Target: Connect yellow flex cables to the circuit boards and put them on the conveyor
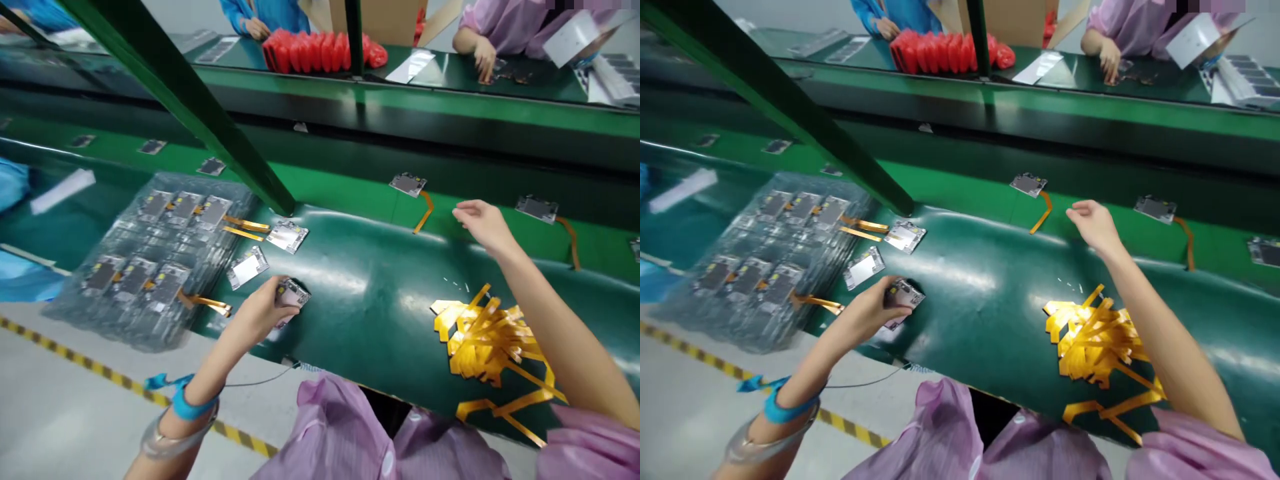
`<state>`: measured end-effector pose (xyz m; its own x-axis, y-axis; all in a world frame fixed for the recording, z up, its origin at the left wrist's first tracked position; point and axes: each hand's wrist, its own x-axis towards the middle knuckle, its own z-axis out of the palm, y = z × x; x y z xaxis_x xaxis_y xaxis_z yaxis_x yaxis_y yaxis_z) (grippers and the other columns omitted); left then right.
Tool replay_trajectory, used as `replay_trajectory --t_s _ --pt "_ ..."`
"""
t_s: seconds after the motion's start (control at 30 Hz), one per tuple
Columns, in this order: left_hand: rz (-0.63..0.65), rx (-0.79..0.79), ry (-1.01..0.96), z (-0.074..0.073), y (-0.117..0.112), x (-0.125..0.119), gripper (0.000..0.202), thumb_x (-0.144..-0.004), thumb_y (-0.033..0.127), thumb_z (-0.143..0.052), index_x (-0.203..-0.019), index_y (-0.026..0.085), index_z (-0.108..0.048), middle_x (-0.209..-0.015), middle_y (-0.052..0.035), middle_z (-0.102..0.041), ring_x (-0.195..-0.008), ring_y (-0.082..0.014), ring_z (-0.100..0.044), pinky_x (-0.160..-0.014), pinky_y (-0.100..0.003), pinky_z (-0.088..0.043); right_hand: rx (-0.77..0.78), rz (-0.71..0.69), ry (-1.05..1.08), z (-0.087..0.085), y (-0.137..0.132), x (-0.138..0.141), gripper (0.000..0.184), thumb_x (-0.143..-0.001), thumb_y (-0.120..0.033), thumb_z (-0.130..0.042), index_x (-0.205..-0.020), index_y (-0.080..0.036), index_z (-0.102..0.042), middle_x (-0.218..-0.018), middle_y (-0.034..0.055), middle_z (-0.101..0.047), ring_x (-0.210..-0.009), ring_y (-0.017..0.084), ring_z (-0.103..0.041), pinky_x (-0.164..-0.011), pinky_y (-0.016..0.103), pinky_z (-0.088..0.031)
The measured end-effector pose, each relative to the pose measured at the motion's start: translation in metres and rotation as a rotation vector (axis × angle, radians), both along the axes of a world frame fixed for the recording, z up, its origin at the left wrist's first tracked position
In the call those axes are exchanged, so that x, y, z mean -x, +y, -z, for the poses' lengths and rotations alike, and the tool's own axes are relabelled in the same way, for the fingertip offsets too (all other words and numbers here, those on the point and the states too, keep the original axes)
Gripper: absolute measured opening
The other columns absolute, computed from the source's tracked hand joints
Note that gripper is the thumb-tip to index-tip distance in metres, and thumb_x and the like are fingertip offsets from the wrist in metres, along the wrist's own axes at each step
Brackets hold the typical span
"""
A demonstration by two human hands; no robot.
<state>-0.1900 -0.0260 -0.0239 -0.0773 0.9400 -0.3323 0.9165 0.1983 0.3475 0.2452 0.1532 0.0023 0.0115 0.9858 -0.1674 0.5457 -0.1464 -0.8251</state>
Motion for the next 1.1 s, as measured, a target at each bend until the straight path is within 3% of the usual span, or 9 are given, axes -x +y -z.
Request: replay_trajectory --t_s 0.13,0.2,0.3,0.4,0.57,0.77,0.9,1.0,1.1 --pt "0.047 0.006 -0.202 -0.023 0.009 -0.031 0.037 -0.087 0.055 -0.057 -0.1 0.02 -0.057 -0.095 -0.0049 -0.068 -0.083 -0.0231 -0.062 -0.075 -0.03 -0.046 0.045 -0.3 -0.044 -0.014 -0.089 -0.021 0.017 -0.089 -0.034 -0.07 -0.096 -0.019 -0.074 -0.098 0.0079 -0.074 -0.09 0.024 -0.068 -0.084 0.036 -0.052" --pt "0.096 0.003 -0.3 -0.032 0.014 -0.056 0.038 -0.089 0.057 -0.056 -0.1 0.02 -0.059 -0.094 -0.0033 -0.068 -0.081 -0.0206 -0.06 -0.074 -0.028 -0.044 0.021 -0.489 -0.136 -0.013 -0.122 -0.022 0.015 -0.093 -0.031 -0.064 -0.097 -0.021 -0.074 -0.099 0.0065 -0.073 -0.09 0.025 -0.068 -0.083 0.037 -0.052" --pt "0.223 0.064 -0.483 -0.038 0.022 -0.097 0.031 -0.092 0.049 -0.057 -0.098 0.019 -0.061 -0.091 -0.0014 -0.067 -0.081 -0.0182 -0.059 -0.075 -0.026 -0.043 -0.097 -0.672 -0.35 0.0 -0.146 -0.016 0.015 -0.098 -0.025 -0.058 -0.108 -0.021 -0.068 -0.107 0.0089 -0.069 -0.1 0.027 -0.065 -0.088 0.041 -0.051" --pt "0.325 0.111 -0.622 -0.039 0.028 -0.131 0.023 -0.092 0.04 -0.059 -0.095 0.018 -0.061 -0.089 -0.0001 -0.065 -0.084 -0.0165 -0.058 -0.077 -0.025 -0.042 -0.135 -0.743 -0.469 0.013 -0.149 -0.009 0.015 -0.093 -0.022 -0.068 -0.108 -0.019 -0.065 -0.106 0.0101 -0.066 -0.102 0.03 -0.062 -0.089 0.044 -0.05" --pt "0.371 0.192 -0.741 -0.037 0.027 -0.158 0.014 -0.093 0.032 -0.06 -0.094 0.018 -0.059 -0.086 0.0005 -0.065 -0.079 -0.0148 -0.059 -0.074 -0.025 -0.044 -0.148 -0.708 -0.48 0.023 -0.142 -0.001 0.02 -0.095 -0.018 -0.065 -0.114 -0.017 -0.061 -0.112 0.0125 -0.064 -0.105 0.031 -0.06 -0.091 0.045 -0.046" --pt "0.37 0.208 -0.766 -0.035 0.026 -0.163 0.012 -0.093 0.03 -0.06 -0.095 0.018 -0.058 -0.082 0.0016 -0.062 -0.076 -0.014 -0.058 -0.071 -0.023 -0.043 -0.113 -0.705 -0.419 0.027 -0.14 0.004 0.012 -0.092 -0.007 -0.063 -0.087 -0.017 -0.066 -0.084 0.0053 -0.066 -0.082 0.025 -0.063 -0.078 0.039 -0.043" --pt "0.38 0.215 -0.797 -0.033 0.028 -0.166 0.011 -0.092 0.03 -0.061 -0.094 0.019 -0.058 -0.082 0.0022 -0.062 -0.076 -0.0137 -0.058 -0.071 -0.024 -0.043 -0.122 -0.675 -0.31 0.026 -0.134 0.003 0.016 -0.095 -0.012 -0.062 -0.084 -0.019 -0.072 -0.085 0.0034 -0.069 -0.081 0.02 -0.066 -0.081 0.036 -0.043" --pt "0.381 0.216 -0.823 -0.028 0.03 -0.171 0.012 -0.091 0.03 -0.063 -0.093 0.019 -0.058 -0.084 0.0024 -0.061 -0.078 -0.0139 -0.056 -0.073 -0.024 -0.042 -0.175 -0.577 -0.246 0.021 -0.132 0.007 0.017 -0.098 -0.022 -0.059 -0.091 -0.021 -0.074 -0.099 0.0066 -0.071 -0.093 0.023 -0.066 -0.088 0.04 -0.044" --pt "0.335 0.239 -0.9 -0.026 0.029 -0.178 0.019 -0.089 0.033 -0.066 -0.089 0.019 -0.054 -0.081 0.0031 -0.057 -0.075 -0.0129 -0.053 -0.071 -0.024 -0.041 -0.345 -0.282 0.03 0.01 -0.142 0.016 0.013 -0.1 -0.027 -0.057 -0.096 -0.023 -0.069 -0.11 0.0077 -0.068 -0.105 0.025 -0.063 -0.095 0.044 -0.044"
